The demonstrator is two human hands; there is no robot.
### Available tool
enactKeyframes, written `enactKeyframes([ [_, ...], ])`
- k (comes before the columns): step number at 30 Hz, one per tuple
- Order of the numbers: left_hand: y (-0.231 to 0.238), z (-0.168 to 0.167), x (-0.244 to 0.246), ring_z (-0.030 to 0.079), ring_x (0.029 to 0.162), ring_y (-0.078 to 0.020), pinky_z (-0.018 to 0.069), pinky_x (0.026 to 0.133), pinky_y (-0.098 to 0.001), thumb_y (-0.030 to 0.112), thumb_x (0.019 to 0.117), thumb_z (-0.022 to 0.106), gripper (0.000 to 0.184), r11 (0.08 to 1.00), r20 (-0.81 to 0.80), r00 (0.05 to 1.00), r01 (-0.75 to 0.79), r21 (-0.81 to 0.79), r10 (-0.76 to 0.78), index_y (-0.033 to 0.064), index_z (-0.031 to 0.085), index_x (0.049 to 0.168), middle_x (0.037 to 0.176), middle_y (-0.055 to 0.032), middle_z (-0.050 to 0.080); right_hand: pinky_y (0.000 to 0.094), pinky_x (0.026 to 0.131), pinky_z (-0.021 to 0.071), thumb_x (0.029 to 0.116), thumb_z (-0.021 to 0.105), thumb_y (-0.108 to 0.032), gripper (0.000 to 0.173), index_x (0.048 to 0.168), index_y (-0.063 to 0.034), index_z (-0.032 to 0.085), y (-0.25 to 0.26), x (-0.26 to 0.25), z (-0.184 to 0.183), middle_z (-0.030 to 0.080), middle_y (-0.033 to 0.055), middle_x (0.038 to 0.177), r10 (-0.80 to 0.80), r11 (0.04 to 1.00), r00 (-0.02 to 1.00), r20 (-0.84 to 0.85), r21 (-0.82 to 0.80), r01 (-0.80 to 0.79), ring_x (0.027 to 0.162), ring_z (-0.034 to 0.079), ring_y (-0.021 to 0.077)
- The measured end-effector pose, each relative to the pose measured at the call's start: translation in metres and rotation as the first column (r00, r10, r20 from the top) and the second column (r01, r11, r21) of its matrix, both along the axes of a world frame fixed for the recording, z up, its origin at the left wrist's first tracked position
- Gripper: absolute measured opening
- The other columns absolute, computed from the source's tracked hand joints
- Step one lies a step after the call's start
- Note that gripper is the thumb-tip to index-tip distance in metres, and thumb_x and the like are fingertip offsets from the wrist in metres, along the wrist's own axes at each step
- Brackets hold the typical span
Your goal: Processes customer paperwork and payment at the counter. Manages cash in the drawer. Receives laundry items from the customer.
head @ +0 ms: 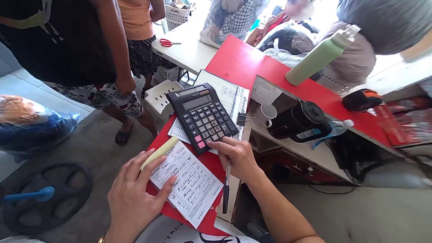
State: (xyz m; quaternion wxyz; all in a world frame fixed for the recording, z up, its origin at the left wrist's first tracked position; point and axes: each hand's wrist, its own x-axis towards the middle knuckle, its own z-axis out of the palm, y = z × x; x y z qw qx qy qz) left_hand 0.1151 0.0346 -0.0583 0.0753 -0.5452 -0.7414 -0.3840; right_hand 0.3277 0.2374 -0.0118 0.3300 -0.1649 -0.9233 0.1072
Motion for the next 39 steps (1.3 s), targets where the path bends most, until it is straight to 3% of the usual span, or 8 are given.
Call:
enactKeyframes([
  [7,0.000,0.000,0.000,0.059,0.127,-0.0294,0.0491,0.094,-0.0453,0.071,0.0922,0.052,0.057,1.000,-0.012,1.000,-0.005,-0.004,0.005,0.0291,0.070,0.127,0.137,-0.0094,0.065,0.0340,0.054,0.0511,0.0927,0.053,-0.007,0.030,0.103,-0.0105,0.081,0.022,0.018,-0.006,0.071,0.0063,0.078,-0.312,0.950,0.950,-0.024,-0.033,0.311,0.062,0.064,0.0160],
  [11,-0.001,-0.001,0.000,0.058,0.128,-0.0295,0.0491,0.094,-0.0458,0.070,0.0919,0.053,0.057,1.000,-0.007,1.000,-0.007,0.001,0.007,0.0291,0.070,0.127,0.138,-0.0095,0.064,0.0346,0.053,0.0506,0.0903,0.055,-0.006,0.026,0.097,-0.0096,0.081,0.020,0.009,0.006,0.070,0.0061,0.075,-0.297,0.955,0.955,-0.018,-0.013,0.297,0.060,0.064,0.0165],
  [14,0.000,0.000,0.000,0.059,0.127,-0.0296,0.0493,0.093,-0.0462,0.070,0.0920,0.053,0.057,1.000,-0.005,1.000,-0.005,-0.003,0.005,0.0285,0.070,0.127,0.137,-0.0098,0.065,0.0307,0.050,0.0465,0.0911,0.057,-0.006,0.026,0.100,-0.0095,0.081,0.014,-0.012,0.014,0.064,0.0035,0.070,-0.159,0.987,0.985,-0.068,-0.036,0.157,0.055,0.056,0.0124],
  [18,0.000,0.000,0.000,0.059,0.126,-0.0302,0.0498,0.092,-0.0463,0.070,0.0921,0.053,0.057,1.000,-0.003,1.000,-0.005,-0.007,0.005,0.0286,0.070,0.127,0.137,-0.0102,0.065,0.0334,0.046,0.0461,0.0897,0.059,-0.006,0.027,0.104,-0.0112,0.081,0.007,-0.036,0.007,0.065,0.0031,0.071,-0.091,0.996,0.996,0.012,0.008,0.091,0.054,0.059,0.0144],
  [25,0.000,0.000,0.000,0.060,0.125,-0.0292,0.0501,0.091,-0.0455,0.069,0.0922,0.054,0.057,1.000,0.010,1.000,-0.005,-0.005,0.005,0.0279,0.071,0.127,0.136,-0.0103,0.065,0.0286,0.048,0.0431,0.0947,0.055,-0.008,0.026,0.098,-0.0099,0.080,0.001,-0.012,-0.006,0.061,0.0039,0.068,-0.015,1.000,0.997,-0.079,-0.022,0.014,0.055,0.055,0.0121],
  [30,0.001,-0.001,-0.001,0.059,0.126,-0.0291,0.0488,0.094,-0.0456,0.069,0.0921,0.054,0.057,1.000,0.000,1.000,0.000,-0.007,0.000,0.0284,0.070,0.128,0.137,-0.0106,0.064,0.0267,0.051,0.0455,0.0944,0.054,-0.007,0.029,0.104,-0.0104,0.081,0.006,0.010,-0.003,0.064,0.0035,0.071,-0.159,0.986,0.981,-0.110,-0.067,0.152,0.057,0.055,0.0095],
  [33,0.000,-0.001,-0.001,0.059,0.128,-0.0303,0.0484,0.095,-0.0463,0.070,0.0922,0.053,0.058,1.000,-0.002,1.000,0.002,-0.005,-0.002,0.0275,0.070,0.128,0.137,-0.0117,0.065,0.0322,0.053,0.0496,0.0919,0.055,-0.006,0.028,0.102,-0.0100,0.081,0.024,0.017,-0.006,0.068,0.0057,0.076,-0.298,0.955,0.951,-0.081,-0.039,0.295,0.060,0.061,0.0144],
  [39,0.000,-0.001,-0.001,0.058,0.127,-0.0309,0.0482,0.095,-0.0461,0.070,0.0930,0.052,0.059,1.000,-0.011,1.000,0.002,0.005,-0.002,0.0262,0.070,0.127,0.137,-0.0121,0.065,0.0318,0.051,0.0484,0.0896,0.057,-0.007,0.024,0.096,-0.0095,0.081,0.027,-0.001,0.011,0.065,0.0036,0.071,-0.224,0.974,0.974,-0.040,-0.035,0.223,0.057,0.058,0.0131],
])
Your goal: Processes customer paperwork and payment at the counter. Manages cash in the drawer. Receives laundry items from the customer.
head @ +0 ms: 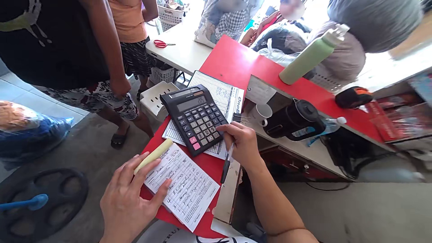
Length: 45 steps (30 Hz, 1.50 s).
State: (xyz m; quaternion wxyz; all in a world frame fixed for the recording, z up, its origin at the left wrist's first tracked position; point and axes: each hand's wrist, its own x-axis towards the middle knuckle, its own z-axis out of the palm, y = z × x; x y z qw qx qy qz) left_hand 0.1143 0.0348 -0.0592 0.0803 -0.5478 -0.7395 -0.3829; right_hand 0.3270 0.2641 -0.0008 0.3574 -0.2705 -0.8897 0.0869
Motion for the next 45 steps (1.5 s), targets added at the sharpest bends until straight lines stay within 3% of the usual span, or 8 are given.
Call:
enactKeyframes([
  [6,-0.001,0.001,0.001,0.059,0.127,-0.0307,0.0491,0.094,-0.0465,0.069,0.0925,0.053,0.057,1.000,0.003,1.000,-0.002,-0.008,0.002,0.0275,0.070,0.128,0.137,-0.0112,0.064,0.0330,0.045,0.0443,0.0900,0.060,-0.006,0.026,0.103,-0.0118,0.081,-0.011,-0.036,-0.003,0.062,0.0038,0.069,0.184,0.982,0.979,0.088,0.022,-0.187,0.053,0.057,0.0152],
  [11,-0.001,0.001,0.000,0.059,0.127,-0.0306,0.0492,0.094,-0.0469,0.069,0.0924,0.054,0.056,1.000,0.006,1.000,-0.008,-0.010,0.008,0.0278,0.070,0.128,0.137,-0.0110,0.065,0.0294,0.047,0.0436,0.0919,0.057,-0.007,0.024,0.096,-0.0098,0.080,-0.008,-0.023,-0.005,0.064,0.0021,0.071,0.154,0.988,0.988,-0.019,0.022,-0.154,0.055,0.056,0.0110],
  [16,0.000,0.001,0.000,0.059,0.127,-0.0302,0.0488,0.095,-0.0462,0.069,0.0923,0.054,0.058,1.000,0.006,1.000,0.001,-0.010,-0.001,0.0268,0.070,0.127,0.137,-0.0119,0.064,0.0289,0.048,0.0433,0.0930,0.056,-0.007,0.029,0.105,-0.0121,0.081,-0.008,-0.001,-0.009,0.061,0.0015,0.068,0.093,0.996,0.995,-0.021,-0.012,-0.093,0.055,0.053,0.0102],
  [20,0.000,0.000,-0.001,0.058,0.128,-0.0309,0.0483,0.096,-0.0465,0.070,0.0922,0.053,0.058,1.000,0.005,1.000,0.001,-0.016,0.000,0.0276,0.070,0.128,0.138,-0.0118,0.064,0.0318,0.051,0.0479,0.0909,0.056,-0.006,0.027,0.100,-0.0106,0.081,-0.002,0.014,-0.014,0.066,0.0043,0.072,-0.060,0.998,0.998,-0.013,0.004,0.060,0.058,0.059,0.0137],
  [26,-0.001,0.000,-0.001,0.059,0.128,-0.0307,0.0485,0.095,-0.0457,0.071,0.0919,0.053,0.059,1.000,0.002,1.000,0.005,-0.005,-0.005,0.0263,0.070,0.127,0.137,-0.0125,0.064,0.0340,0.052,0.0498,0.0900,0.056,-0.006,0.026,0.096,-0.0107,0.081,-0.005,0.010,-0.007,0.069,0.0049,0.074,-0.080,0.997,0.996,0.043,0.007,0.080,0.060,0.063,0.0157],
  [31,-0.001,0.000,0.000,0.058,0.129,-0.0296,0.0480,0.097,-0.0450,0.071,0.0923,0.052,0.058,1.000,0.002,1.000,0.001,-0.006,-0.001,0.0280,0.070,0.128,0.138,-0.0107,0.064,0.0282,0.049,0.0444,0.0904,0.055,-0.006,0.025,0.095,-0.0100,0.080,-0.004,-0.006,0.002,0.063,0.0015,0.069,-0.026,1.000,0.998,-0.052,-0.004,0.026,0.055,0.054,0.0098],
  [34,-0.001,0.001,0.001,0.058,0.129,-0.0297,0.0483,0.097,-0.0453,0.071,0.0926,0.052,0.058,1.000,0.007,1.000,-0.004,-0.003,0.004,0.0276,0.070,0.127,0.137,-0.0107,0.065,0.0280,0.050,0.0453,0.0909,0.056,-0.007,0.024,0.095,-0.0099,0.079,-0.007,-0.017,0.007,0.063,0.0012,0.071,0.013,1.000,0.998,-0.059,0.000,-0.013,0.056,0.055,0.0096],
  [45,-0.003,0.001,0.002,0.060,0.126,-0.0347,0.0497,0.093,-0.0510,0.069,0.0920,0.054,0.058,1.000,0.024,1.000,-0.011,-0.023,0.012,0.0244,0.072,0.125,0.136,-0.0141,0.065,0.0354,0.046,0.0450,0.0871,0.061,-0.004,0.024,0.101,-0.0105,0.080,-0.009,-0.055,0.008,0.064,0.0048,0.073,0.112,0.993,0.987,0.119,0.032,-0.116,0.056,0.059,0.0176],
])
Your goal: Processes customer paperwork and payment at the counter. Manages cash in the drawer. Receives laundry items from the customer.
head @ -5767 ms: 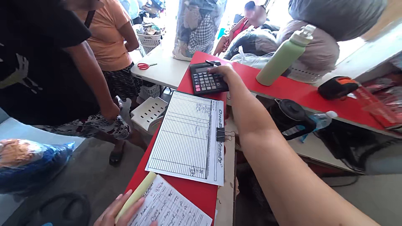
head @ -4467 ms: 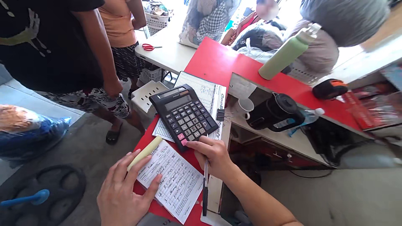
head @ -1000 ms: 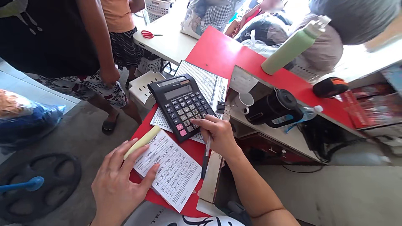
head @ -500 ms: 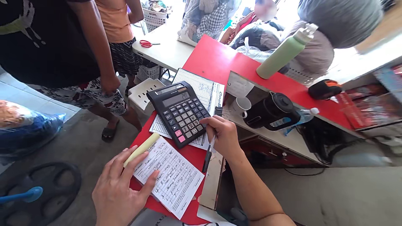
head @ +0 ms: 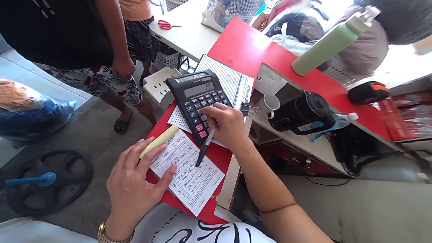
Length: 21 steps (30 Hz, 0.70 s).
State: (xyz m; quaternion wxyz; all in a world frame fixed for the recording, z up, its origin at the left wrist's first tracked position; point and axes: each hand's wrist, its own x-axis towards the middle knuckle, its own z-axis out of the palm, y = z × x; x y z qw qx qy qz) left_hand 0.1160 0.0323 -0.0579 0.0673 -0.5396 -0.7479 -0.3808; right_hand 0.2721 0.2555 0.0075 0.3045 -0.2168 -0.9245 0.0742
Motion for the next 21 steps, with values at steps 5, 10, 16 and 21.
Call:
enactKeyframes([
  [5,0.001,0.000,-0.001,0.060,0.126,-0.0335,0.0496,0.093,-0.0493,0.070,0.0920,0.054,0.058,1.000,0.000,1.000,0.004,-0.001,-0.004,0.0260,0.072,0.126,0.136,-0.0130,0.065,0.0363,0.049,0.0465,0.0872,0.060,-0.002,0.030,0.106,-0.0113,0.081,0.004,0.007,0.005,0.065,0.0050,0.075,0.042,0.997,0.999,0.030,-0.063,-0.040,0.057,0.059,0.0171],
  [10,0.003,0.000,-0.001,0.060,0.126,-0.0322,0.0494,0.093,-0.0480,0.069,0.0927,0.053,0.058,1.000,-0.007,1.000,0.009,0.005,-0.009,0.0265,0.071,0.127,0.135,-0.0128,0.065,0.0313,0.050,0.0471,0.0925,0.055,-0.005,0.026,0.101,-0.0093,0.079,0.012,0.046,0.009,0.067,0.0035,0.078,-0.091,0.993,0.991,-0.093,-0.082,0.084,0.058,0.057,0.0121],
  [16,0.003,-0.001,-0.002,0.059,0.128,-0.0299,0.0490,0.095,-0.0453,0.070,0.0923,0.053,0.058,1.000,-0.020,1.000,0.015,0.017,-0.015,0.0272,0.070,0.128,0.137,-0.0118,0.065,0.0314,0.053,0.0488,0.0923,0.054,-0.008,0.026,0.098,-0.0110,0.080,0.007,0.071,-0.008,0.069,0.0032,0.076,-0.202,0.979,0.975,-0.098,-0.063,0.196,0.060,0.060,0.0122],
  [21,0.002,0.000,-0.002,0.058,0.129,-0.0308,0.0479,0.097,-0.0461,0.070,0.0924,0.052,0.059,1.000,-0.022,1.000,0.016,0.008,-0.016,0.0269,0.069,0.128,0.137,-0.0122,0.064,0.0284,0.052,0.0467,0.0924,0.054,-0.007,0.027,0.099,-0.0111,0.081,0.003,0.074,-0.008,0.066,0.0030,0.073,-0.191,0.981,0.973,-0.126,-0.061,0.185,0.058,0.057,0.0105],
])
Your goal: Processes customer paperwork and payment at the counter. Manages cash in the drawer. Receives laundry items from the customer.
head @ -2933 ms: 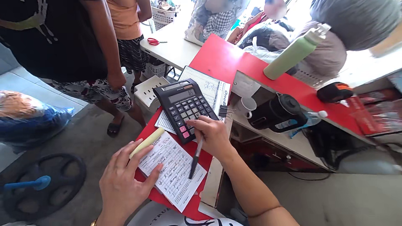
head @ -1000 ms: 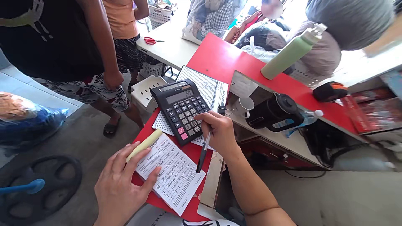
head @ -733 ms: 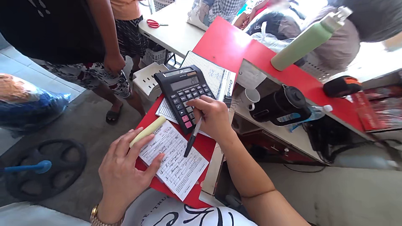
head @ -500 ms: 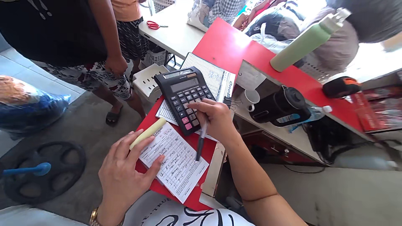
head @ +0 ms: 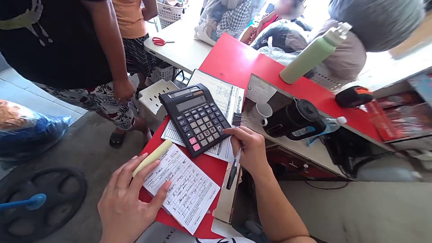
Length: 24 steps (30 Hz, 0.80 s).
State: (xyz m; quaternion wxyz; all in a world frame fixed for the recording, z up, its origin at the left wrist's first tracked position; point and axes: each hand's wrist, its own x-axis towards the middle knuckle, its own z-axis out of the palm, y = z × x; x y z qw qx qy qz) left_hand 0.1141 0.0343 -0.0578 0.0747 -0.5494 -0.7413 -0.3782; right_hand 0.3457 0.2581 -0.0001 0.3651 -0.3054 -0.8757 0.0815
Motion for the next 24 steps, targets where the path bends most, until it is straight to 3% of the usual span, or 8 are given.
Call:
enactKeyframes([
  [7,0.001,-0.001,0.000,0.058,0.129,-0.0289,0.0482,0.096,-0.0452,0.071,0.0915,0.053,0.058,1.000,0.000,1.000,-0.008,0.000,0.008,0.0285,0.070,0.127,0.138,-0.0107,0.064,0.0355,0.053,0.0509,0.0911,0.054,-0.008,0.028,0.100,-0.0128,0.081,0.004,-0.004,-0.008,0.070,0.0044,0.077,-0.007,1.000,0.995,0.098,-0.004,0.008,0.061,0.064,0.0162],
  [12,0.001,-0.001,0.000,0.058,0.129,-0.0286,0.0484,0.095,-0.0455,0.072,0.0912,0.052,0.059,1.000,0.004,1.000,-0.012,-0.007,0.012,0.0289,0.070,0.127,0.138,-0.0096,0.064,0.0311,0.052,0.0485,0.0914,0.054,-0.007,0.028,0.099,-0.0115,0.080,0.003,-0.014,-0.003,0.069,0.0033,0.076,0.034,0.999,0.999,0.019,-0.016,-0.034,0.059,0.060,0.0123],
  [16,0.001,0.000,0.000,0.058,0.129,-0.0292,0.0489,0.096,-0.0449,0.071,0.0917,0.052,0.059,1.000,-0.006,1.000,-0.009,-0.007,0.009,0.0279,0.070,0.127,0.138,-0.0103,0.065,0.0345,0.051,0.0505,0.0906,0.056,-0.008,0.025,0.098,-0.0126,0.080,0.002,-0.025,-0.007,0.068,0.0036,0.074,0.039,0.999,0.996,0.077,0.018,-0.040,0.058,0.063,0.0152],
  [21,0.000,0.000,-0.001,0.058,0.130,-0.0285,0.0488,0.097,-0.0449,0.072,0.0910,0.054,0.059,1.000,-0.003,1.000,0.001,-0.008,-0.001,0.0281,0.071,0.127,0.138,-0.0106,0.064,0.0317,0.048,0.0463,0.0938,0.055,-0.008,0.025,0.101,-0.0098,0.078,-0.018,-0.027,-0.008,0.065,0.0037,0.073,0.246,0.969,0.969,0.021,-0.024,-0.246,0.056,0.058,0.0133],
  [24,-0.001,0.000,-0.002,0.057,0.130,-0.0294,0.0478,0.099,-0.0443,0.071,0.0909,0.055,0.060,1.000,-0.002,1.000,0.014,-0.025,-0.014,0.0263,0.070,0.128,0.139,-0.0125,0.063,0.0304,0.046,0.0448,0.0935,0.055,-0.009,0.026,0.105,-0.0115,0.079,-0.024,-0.023,-0.013,0.064,0.0026,0.072,0.250,0.968,0.967,0.043,-0.006,-0.250,0.054,0.057,0.0128],
])
